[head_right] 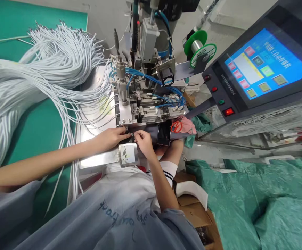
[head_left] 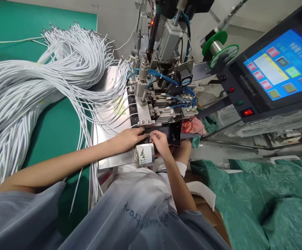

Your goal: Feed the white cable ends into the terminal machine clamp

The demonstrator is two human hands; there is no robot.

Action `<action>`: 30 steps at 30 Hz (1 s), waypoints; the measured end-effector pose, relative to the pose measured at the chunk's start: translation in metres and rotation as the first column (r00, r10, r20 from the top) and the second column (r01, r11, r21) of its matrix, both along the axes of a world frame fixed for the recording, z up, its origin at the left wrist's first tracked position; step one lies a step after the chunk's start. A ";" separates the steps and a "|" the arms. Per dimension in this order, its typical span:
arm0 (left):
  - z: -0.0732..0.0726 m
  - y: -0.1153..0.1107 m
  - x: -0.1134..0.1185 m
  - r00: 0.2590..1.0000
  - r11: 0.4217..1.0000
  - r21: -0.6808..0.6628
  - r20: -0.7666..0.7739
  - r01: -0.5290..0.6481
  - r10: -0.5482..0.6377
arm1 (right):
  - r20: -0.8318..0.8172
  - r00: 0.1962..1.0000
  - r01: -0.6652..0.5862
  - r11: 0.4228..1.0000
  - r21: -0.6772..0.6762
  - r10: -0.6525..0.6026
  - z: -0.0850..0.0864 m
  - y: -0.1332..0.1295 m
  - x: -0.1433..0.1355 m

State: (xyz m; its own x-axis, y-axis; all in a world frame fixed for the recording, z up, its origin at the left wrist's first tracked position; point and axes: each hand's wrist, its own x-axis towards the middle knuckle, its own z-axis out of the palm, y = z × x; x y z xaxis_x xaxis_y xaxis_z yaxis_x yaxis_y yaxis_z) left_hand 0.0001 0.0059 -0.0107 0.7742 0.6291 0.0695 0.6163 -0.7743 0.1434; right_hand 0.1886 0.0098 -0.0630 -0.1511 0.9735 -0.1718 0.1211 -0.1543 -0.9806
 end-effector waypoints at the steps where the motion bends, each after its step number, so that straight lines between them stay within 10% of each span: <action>1: -0.002 0.000 0.000 1.000 1.000 0.006 0.000 0.002 -0.002 | -0.001 1.000 0.001 1.000 -0.003 -0.001 0.000 0.001 0.000; 21: 0.015 -0.002 -0.005 0.995 0.996 -0.062 -0.085 -0.065 0.060 | 0.043 0.997 -0.070 0.995 0.078 0.067 -0.012 0.004 -0.003; 30: 0.031 -0.009 -0.005 0.956 0.972 0.016 -0.181 -0.233 0.232 | 0.129 0.979 0.127 0.967 0.222 -0.159 0.015 -0.011 0.000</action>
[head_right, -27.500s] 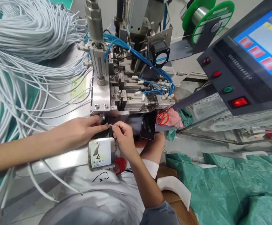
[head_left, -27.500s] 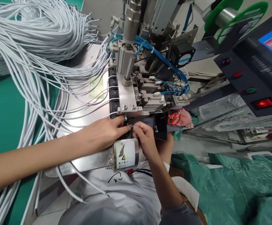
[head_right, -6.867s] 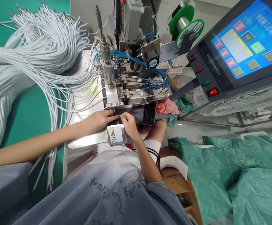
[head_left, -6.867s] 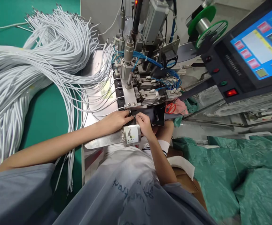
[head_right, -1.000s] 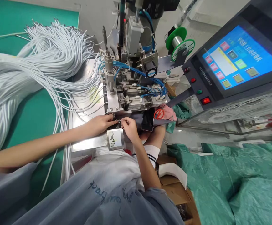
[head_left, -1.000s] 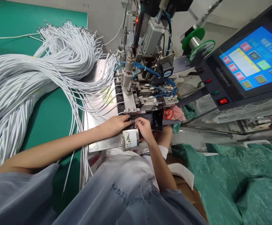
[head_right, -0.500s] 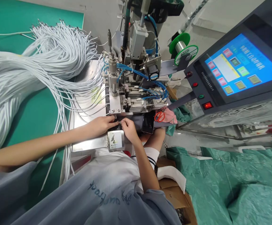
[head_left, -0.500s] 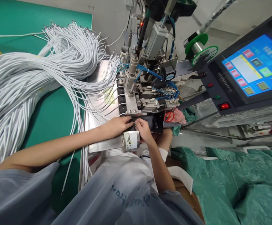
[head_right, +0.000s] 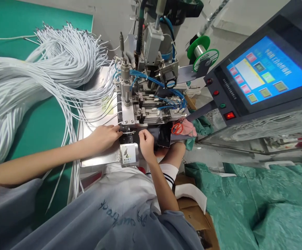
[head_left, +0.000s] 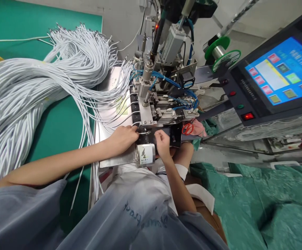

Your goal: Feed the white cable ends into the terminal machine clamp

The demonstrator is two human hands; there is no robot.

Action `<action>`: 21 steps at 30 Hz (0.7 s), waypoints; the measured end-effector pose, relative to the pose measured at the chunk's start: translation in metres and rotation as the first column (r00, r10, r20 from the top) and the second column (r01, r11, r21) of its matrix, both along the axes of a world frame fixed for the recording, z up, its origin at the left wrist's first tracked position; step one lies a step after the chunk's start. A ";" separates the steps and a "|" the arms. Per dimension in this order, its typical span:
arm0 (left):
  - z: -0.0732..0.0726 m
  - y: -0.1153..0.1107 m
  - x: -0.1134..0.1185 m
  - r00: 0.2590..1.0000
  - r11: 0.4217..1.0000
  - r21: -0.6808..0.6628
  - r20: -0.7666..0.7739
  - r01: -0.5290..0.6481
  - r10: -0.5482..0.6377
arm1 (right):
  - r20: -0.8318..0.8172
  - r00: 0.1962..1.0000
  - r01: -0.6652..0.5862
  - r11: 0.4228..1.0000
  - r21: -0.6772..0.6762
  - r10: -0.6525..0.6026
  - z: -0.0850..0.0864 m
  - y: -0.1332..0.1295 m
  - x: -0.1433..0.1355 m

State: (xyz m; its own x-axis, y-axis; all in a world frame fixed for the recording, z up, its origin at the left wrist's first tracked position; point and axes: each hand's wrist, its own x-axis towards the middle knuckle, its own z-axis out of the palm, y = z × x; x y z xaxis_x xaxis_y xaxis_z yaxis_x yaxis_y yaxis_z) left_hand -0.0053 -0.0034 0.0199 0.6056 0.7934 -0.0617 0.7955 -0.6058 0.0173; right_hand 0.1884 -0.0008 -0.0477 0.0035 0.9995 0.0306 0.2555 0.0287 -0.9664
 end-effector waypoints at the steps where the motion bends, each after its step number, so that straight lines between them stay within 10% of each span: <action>1: 0.000 0.001 -0.001 0.999 0.999 0.013 -0.007 -0.032 0.032 | 0.010 0.998 0.058 0.998 0.034 -0.058 0.008 -0.010 -0.002; 3: -0.002 0.004 -0.003 0.996 0.995 0.035 -0.012 -0.090 0.090 | 0.044 0.988 0.138 0.983 0.124 -0.145 0.023 -0.034 -0.013; 6: -0.007 0.011 -0.008 0.992 0.991 0.037 -0.019 -0.126 0.127 | 0.112 0.964 -0.246 0.968 0.039 0.241 0.035 -0.073 -0.042; 10: -0.013 0.017 -0.014 0.992 0.992 0.025 -0.010 -0.126 0.126 | 0.010 0.730 -0.668 0.717 -0.200 0.683 0.019 -0.103 -0.086; 15: -0.015 0.019 -0.013 0.990 0.990 0.032 0.033 -0.139 0.138 | -0.254 0.722 -0.690 0.643 -0.331 0.644 -0.012 -0.113 -0.118; 21: -0.018 0.021 -0.015 0.988 0.989 0.073 0.090 -0.130 0.123 | -0.058 0.753 -0.649 0.724 -0.236 0.656 -0.002 -0.118 -0.131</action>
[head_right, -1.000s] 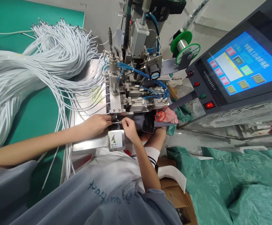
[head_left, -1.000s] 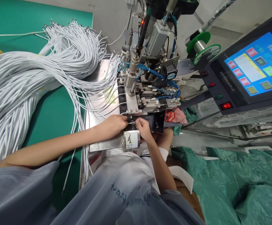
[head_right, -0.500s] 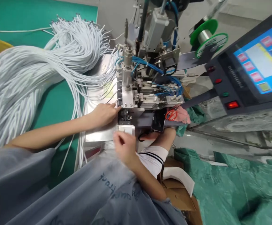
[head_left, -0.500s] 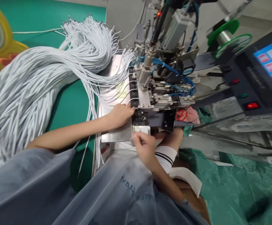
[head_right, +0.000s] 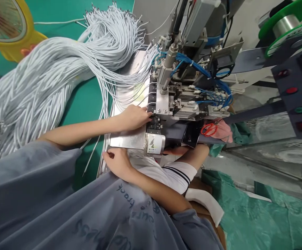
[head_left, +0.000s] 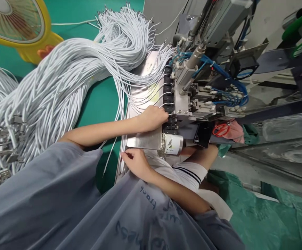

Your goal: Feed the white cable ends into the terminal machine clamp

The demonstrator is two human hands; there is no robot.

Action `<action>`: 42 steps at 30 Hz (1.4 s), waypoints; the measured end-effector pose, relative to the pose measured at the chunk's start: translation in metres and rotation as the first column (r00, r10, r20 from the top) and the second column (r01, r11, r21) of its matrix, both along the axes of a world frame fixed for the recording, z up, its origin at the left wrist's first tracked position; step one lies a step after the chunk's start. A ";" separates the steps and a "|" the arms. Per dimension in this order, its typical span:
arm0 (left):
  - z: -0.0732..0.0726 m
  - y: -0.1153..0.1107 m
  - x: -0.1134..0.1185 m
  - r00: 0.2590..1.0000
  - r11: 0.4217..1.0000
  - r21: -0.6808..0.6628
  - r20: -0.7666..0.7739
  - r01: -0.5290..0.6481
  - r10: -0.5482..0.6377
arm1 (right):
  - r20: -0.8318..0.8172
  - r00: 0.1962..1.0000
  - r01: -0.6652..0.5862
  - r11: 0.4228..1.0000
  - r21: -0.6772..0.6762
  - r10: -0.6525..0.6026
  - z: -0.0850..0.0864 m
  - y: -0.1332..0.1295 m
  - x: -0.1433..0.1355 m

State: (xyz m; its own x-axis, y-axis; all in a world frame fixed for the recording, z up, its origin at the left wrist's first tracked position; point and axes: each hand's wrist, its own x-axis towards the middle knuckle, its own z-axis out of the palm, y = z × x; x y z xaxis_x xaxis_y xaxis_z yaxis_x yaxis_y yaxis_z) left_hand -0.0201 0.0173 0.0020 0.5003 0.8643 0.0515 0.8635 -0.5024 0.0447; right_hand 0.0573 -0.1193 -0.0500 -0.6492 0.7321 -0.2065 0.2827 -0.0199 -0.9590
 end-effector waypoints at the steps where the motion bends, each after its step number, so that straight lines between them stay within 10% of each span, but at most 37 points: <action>1: 0.001 0.000 0.000 1.000 1.000 0.003 0.004 0.001 -0.001 | 0.023 1.000 -0.005 0.999 0.036 0.004 0.004 0.000 0.001; 7: 0.017 -0.018 0.012 0.980 0.991 -0.009 0.149 0.133 -0.130 | 0.115 0.989 0.063 0.975 0.213 -0.089 0.026 0.003 0.024; 14: 0.029 -0.052 0.030 0.752 0.823 -0.231 0.581 0.520 -0.312 | -0.001 0.945 0.325 0.942 0.079 -0.326 0.027 0.012 0.057; 21: 0.035 -0.042 0.025 0.717 0.837 -0.326 0.689 0.439 -0.108 | -0.063 0.916 0.399 0.914 0.068 -0.395 0.054 0.056 0.121; 30: 0.021 -0.035 0.026 0.380 0.932 -0.082 0.923 0.352 -0.062 | -0.356 0.703 0.596 0.783 -0.178 -0.616 0.067 0.071 0.123; 42: 0.031 -0.032 0.021 0.540 0.905 -0.155 0.837 0.395 -0.092 | -0.341 0.745 0.654 0.727 0.209 -0.573 0.066 0.079 0.119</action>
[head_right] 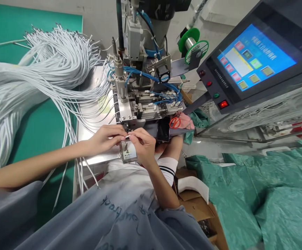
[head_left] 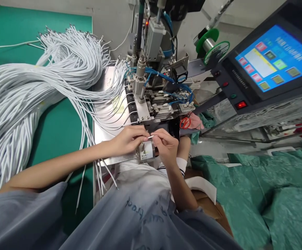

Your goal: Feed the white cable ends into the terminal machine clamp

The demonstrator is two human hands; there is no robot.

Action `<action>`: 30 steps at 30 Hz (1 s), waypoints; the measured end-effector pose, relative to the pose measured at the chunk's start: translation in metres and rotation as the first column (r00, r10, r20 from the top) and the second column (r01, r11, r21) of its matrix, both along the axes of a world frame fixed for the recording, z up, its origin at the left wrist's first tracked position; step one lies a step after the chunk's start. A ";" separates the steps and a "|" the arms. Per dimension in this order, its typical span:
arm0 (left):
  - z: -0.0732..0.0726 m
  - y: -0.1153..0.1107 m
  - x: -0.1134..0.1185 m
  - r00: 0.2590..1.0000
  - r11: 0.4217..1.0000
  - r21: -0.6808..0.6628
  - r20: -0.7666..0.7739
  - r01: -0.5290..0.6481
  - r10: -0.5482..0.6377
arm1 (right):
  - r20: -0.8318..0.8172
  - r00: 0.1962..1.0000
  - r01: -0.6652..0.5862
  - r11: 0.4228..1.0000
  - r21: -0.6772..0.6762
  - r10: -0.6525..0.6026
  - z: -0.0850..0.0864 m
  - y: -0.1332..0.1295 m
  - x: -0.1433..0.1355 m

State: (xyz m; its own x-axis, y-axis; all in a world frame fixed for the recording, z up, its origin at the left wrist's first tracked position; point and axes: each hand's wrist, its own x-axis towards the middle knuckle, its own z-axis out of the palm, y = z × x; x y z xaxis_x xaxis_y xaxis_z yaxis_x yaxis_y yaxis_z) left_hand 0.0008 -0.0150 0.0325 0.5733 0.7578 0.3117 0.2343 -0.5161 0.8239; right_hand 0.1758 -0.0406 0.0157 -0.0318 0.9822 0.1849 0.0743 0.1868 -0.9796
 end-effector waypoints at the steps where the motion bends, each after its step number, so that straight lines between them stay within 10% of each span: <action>1: 0.000 0.000 0.000 1.000 1.000 0.010 -0.011 0.007 -0.007 | 0.037 0.999 -0.021 1.000 0.023 0.020 0.003 0.001 0.002; 9: -0.003 0.000 0.000 0.996 0.988 0.151 -0.087 0.034 -0.021 | 0.190 0.978 -0.102 0.991 0.085 0.085 0.012 0.009 0.011; 18: -0.007 -0.005 0.003 1.000 0.979 0.205 0.013 -0.002 -0.001 | 0.109 0.987 0.105 0.988 0.112 -0.118 0.002 -0.002 -0.008; 26: -0.014 0.004 -0.007 0.911 0.774 0.628 -0.363 0.082 0.197 | 0.472 0.881 -0.117 0.979 0.168 0.025 0.015 0.007 0.007; 30: -0.019 0.001 0.000 0.954 0.879 0.475 -0.251 -0.029 0.167 | 0.295 0.952 0.024 0.980 0.198 -0.084 0.001 0.007 -0.004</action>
State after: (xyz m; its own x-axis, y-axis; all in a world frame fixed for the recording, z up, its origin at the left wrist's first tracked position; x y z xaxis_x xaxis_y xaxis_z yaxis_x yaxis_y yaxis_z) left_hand 0.0003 -0.0137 0.0134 0.6179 0.6232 0.4794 0.4856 -0.7820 0.3908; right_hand 0.1721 -0.0334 0.0165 -0.0628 0.9315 0.3584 0.3751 0.3548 -0.8564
